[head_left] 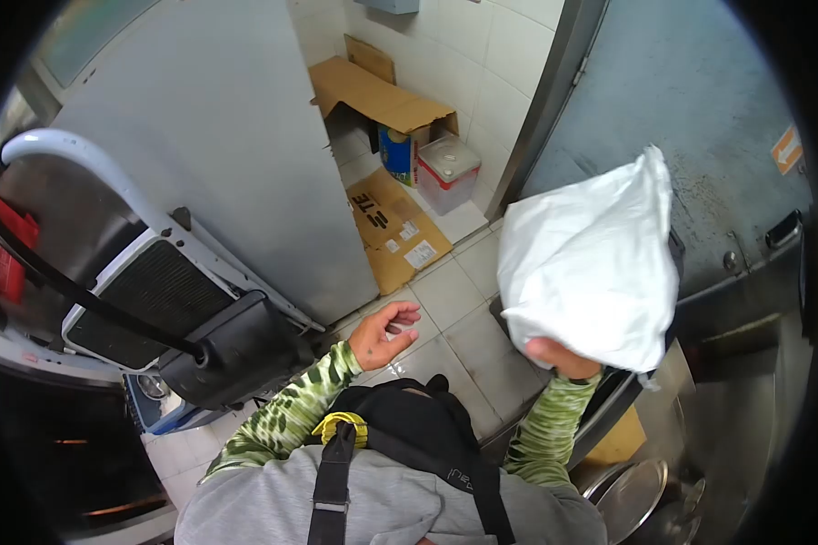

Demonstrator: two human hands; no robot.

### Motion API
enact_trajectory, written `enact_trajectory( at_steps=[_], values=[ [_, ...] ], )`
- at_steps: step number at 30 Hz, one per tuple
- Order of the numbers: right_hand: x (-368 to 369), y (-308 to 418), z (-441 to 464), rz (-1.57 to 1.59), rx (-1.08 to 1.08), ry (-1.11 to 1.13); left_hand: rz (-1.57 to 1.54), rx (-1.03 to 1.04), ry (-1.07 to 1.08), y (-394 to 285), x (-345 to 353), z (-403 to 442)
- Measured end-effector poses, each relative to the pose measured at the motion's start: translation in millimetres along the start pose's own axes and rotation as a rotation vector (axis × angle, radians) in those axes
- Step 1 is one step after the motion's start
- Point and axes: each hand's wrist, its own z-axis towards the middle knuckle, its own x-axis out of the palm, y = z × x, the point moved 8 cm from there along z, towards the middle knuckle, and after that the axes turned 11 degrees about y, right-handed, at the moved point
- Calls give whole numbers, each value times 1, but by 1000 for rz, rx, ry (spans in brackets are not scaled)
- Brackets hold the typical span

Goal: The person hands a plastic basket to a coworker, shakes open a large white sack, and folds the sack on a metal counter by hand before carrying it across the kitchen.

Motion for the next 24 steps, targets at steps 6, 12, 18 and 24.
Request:
enact_trajectory(
  at_steps=[6,12,18,24],
  values=[
    [146,-1,-46,-201,10,11,125,491,222,-128,-27,-86],
    [258,24,-95,-525,51,111,-25,582,310,-91,-24,-155],
    [336,53,-113,-170,125,269,-324,267,33,-54,-21,-203],
    [328,101,-144,-506,17,-318,-181,454,120,-85,1,-259]
  ],
)
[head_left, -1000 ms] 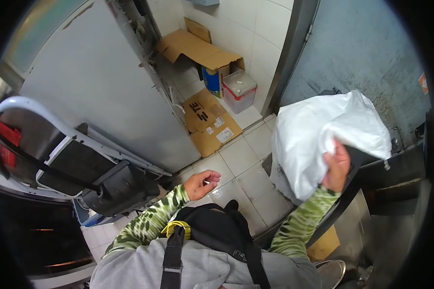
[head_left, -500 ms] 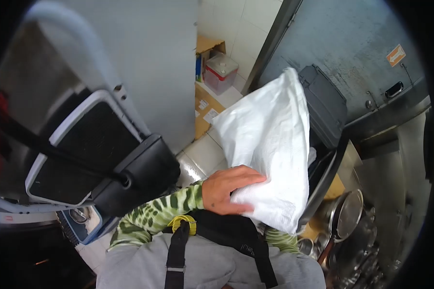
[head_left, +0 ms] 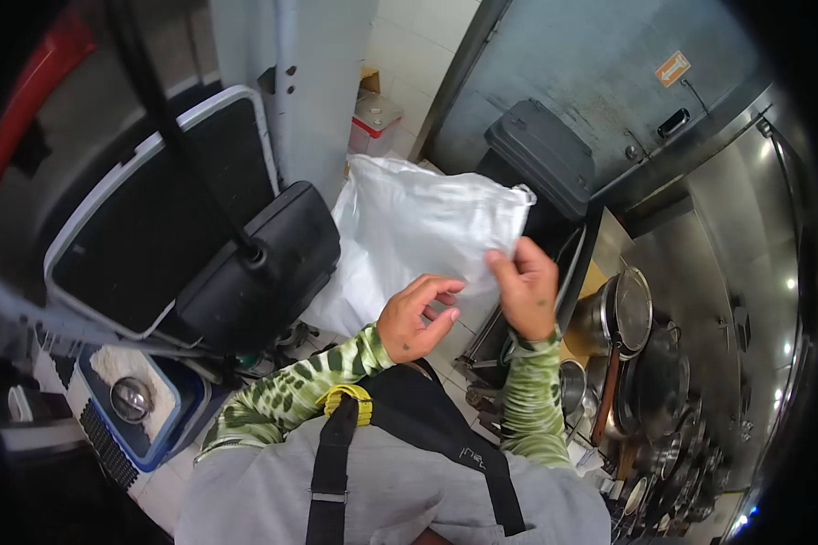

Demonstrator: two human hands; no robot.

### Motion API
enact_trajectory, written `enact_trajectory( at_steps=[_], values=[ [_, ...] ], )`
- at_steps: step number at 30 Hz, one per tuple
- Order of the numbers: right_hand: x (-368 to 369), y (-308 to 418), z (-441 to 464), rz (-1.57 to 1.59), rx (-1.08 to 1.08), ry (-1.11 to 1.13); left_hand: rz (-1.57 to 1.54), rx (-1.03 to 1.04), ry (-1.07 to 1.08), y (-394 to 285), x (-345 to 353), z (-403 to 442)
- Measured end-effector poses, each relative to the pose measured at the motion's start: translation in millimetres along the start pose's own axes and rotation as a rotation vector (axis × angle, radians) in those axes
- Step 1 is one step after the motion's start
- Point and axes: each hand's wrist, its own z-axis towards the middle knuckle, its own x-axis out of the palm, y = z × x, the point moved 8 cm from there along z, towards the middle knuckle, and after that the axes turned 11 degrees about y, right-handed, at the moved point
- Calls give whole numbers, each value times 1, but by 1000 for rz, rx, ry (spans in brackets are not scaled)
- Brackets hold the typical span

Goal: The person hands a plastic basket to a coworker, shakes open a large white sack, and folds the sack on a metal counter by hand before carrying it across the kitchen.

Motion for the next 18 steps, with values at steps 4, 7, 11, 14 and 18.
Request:
enact_trajectory(
  at_steps=[4,7,11,14,18],
  values=[
    [-53,73,-66,55,-280,-320,98,-61,-128,24,-14,-54],
    [-68,39,-102,-140,-71,-232,171,-259,-204,67,-26,-99],
    [-74,98,-187,-193,-310,-314,139,-393,-168,90,-28,-130],
    [-81,120,-254,96,-535,-487,57,-201,-304,96,-52,-120],
    [-76,145,-297,90,-497,-547,-122,-353,-217,180,-51,-67]
  ],
)
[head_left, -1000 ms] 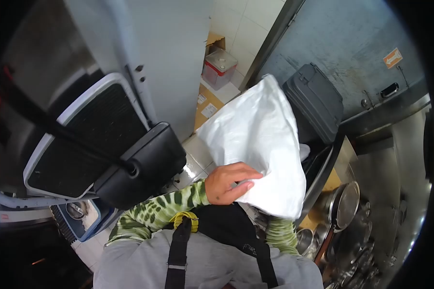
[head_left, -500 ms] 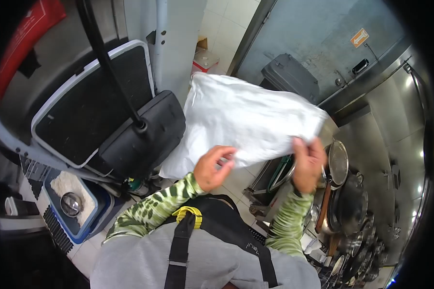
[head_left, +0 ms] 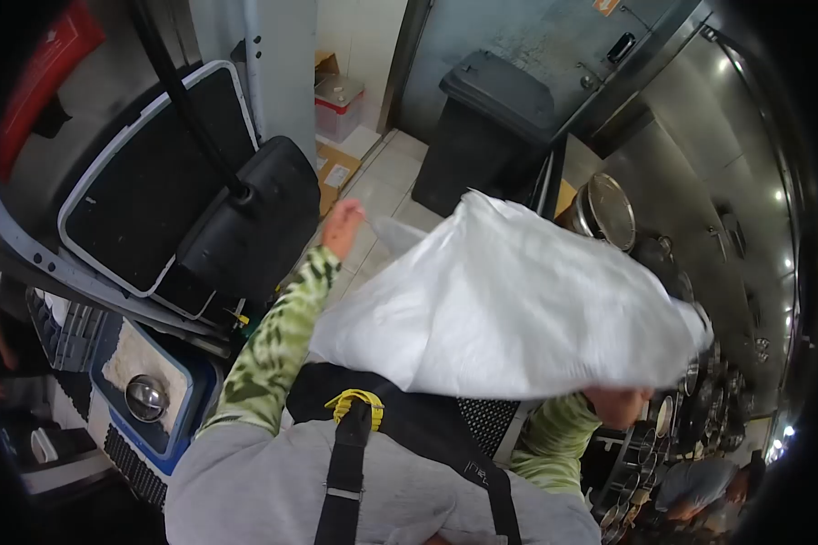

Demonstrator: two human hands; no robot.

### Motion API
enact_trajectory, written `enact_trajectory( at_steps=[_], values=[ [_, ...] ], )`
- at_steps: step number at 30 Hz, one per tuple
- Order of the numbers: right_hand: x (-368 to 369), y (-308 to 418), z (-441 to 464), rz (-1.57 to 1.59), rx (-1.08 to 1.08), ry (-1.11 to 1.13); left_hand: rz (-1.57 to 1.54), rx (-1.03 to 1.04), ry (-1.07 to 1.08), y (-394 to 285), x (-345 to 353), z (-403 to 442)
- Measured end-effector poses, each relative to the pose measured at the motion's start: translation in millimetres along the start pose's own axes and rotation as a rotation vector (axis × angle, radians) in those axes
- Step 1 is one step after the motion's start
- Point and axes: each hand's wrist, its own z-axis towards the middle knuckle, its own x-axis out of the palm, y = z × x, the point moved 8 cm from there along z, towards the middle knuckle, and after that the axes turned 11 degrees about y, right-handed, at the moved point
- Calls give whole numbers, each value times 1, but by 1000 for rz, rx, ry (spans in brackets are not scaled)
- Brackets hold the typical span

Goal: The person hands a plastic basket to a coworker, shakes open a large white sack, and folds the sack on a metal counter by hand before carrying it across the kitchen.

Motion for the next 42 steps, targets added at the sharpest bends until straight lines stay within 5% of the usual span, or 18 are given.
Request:
enact_trajectory(
  at_steps=[1,5,6,10,15,17,18,19,20,22,25,26,31,33,35,37,39,42],
  values=[
    [0,12,-6,-12,-26,-17,89,31,140,56,19,18],
    [-2,52,-28,-60,-79,-93,304,-525,518,215,122,-10],
    [-1,60,-34,-80,-88,-115,-127,-523,851,194,158,-51],
    [6,89,-47,-167,-92,-178,175,-593,973,120,132,-139],
    [-18,109,-16,-239,35,-174,47,-370,514,106,15,-128],
    [-25,114,16,-288,120,-50,-465,-330,423,94,-19,-138],
    [8,142,40,-646,-206,202,-725,-285,388,84,-36,-142],
    [51,173,39,-1292,-804,253,-791,-235,453,64,-54,-152],
    [77,186,31,-1533,-1324,111,-856,-184,524,36,-68,-171],
    [128,224,33,-1635,-1194,349,-865,-190,654,25,-86,-203],
    [109,231,41,-1622,-992,181,-563,-310,721,24,-127,-258],
    [192,238,5,-1202,-2044,5,-452,-233,679,7,-146,-275],
    [105,236,61,-1449,-1572,385,-538,-113,253,-72,-242,-376],
    [78,209,86,-1294,-1188,433,-825,191,144,-105,-270,-433],
    [59,150,119,-879,-550,480,-596,140,314,-102,-278,-485],
    [65,65,124,-125,42,403,-368,-177,275,-83,-266,-535],
    [96,4,107,184,358,401,-166,-216,95,-77,-275,-582],
    [167,-48,66,390,547,699,-542,33,-333,-112,-290,-661]
  ],
)
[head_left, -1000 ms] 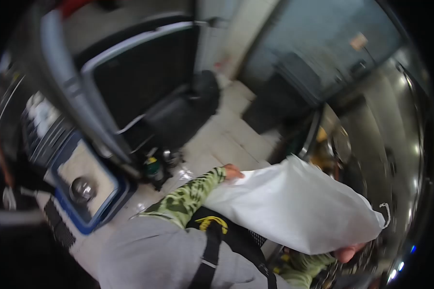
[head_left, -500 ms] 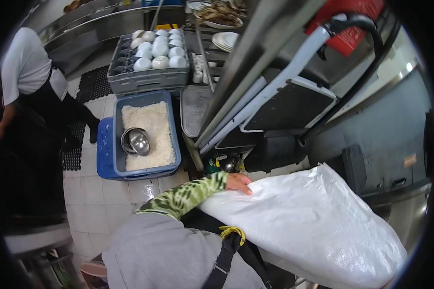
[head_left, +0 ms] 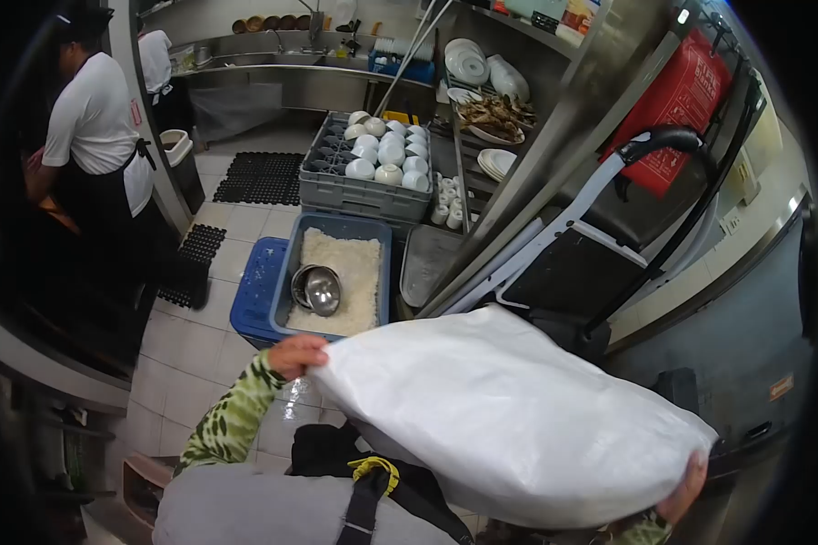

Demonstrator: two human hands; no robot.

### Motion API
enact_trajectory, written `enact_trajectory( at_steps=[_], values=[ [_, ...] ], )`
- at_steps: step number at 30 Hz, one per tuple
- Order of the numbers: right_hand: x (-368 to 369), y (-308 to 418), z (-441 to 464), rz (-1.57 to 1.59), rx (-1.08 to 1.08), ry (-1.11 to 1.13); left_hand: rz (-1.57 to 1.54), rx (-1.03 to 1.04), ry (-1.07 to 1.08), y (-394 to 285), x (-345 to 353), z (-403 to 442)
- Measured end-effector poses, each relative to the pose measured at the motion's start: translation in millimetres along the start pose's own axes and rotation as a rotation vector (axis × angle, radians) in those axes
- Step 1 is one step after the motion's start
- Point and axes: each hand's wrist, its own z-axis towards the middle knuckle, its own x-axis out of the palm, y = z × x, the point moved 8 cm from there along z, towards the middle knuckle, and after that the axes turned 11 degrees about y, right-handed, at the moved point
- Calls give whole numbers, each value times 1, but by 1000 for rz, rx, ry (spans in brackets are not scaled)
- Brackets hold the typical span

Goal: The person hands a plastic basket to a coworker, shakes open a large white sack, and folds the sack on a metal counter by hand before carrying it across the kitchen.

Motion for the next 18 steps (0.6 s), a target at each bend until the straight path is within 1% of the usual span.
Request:
enact_trajectory(
  at_steps=[1,2,4,5,6,7,8,9,10,11,13,15,17,18],
  values=[
    [30,-5,8,130,8,144,-18,90,-73,-16,-12,-19],
    [40,-5,9,228,-111,97,-19,207,-143,-45,-9,-36],
    [154,10,4,316,-349,352,-32,380,-248,-93,-12,-72],
    [159,-25,2,345,-269,182,-17,482,-279,-114,-18,-90],
    [118,-114,5,283,-118,220,-25,559,-325,-132,-26,-112],
    [117,-179,-4,256,135,112,42,623,-333,-152,-30,-135],
    [207,-165,-24,168,169,329,80,660,-363,-166,-38,-159],
    [274,-159,-37,289,279,429,105,676,-372,-177,-49,-184],
    [281,-184,-35,258,355,563,147,685,-384,-188,-62,-210],
    [306,-171,-35,365,291,508,193,687,-396,-198,-73,-233],
    [365,-138,-21,580,165,384,204,759,-476,-221,-96,-279],
    [460,-95,-35,780,-65,436,208,805,-534,-248,-116,-325],
    [536,-136,-47,511,173,476,205,847,-565,-272,-138,-368],
    [571,-171,-52,447,293,703,211,884,-593,-279,-153,-394]
  ],
)
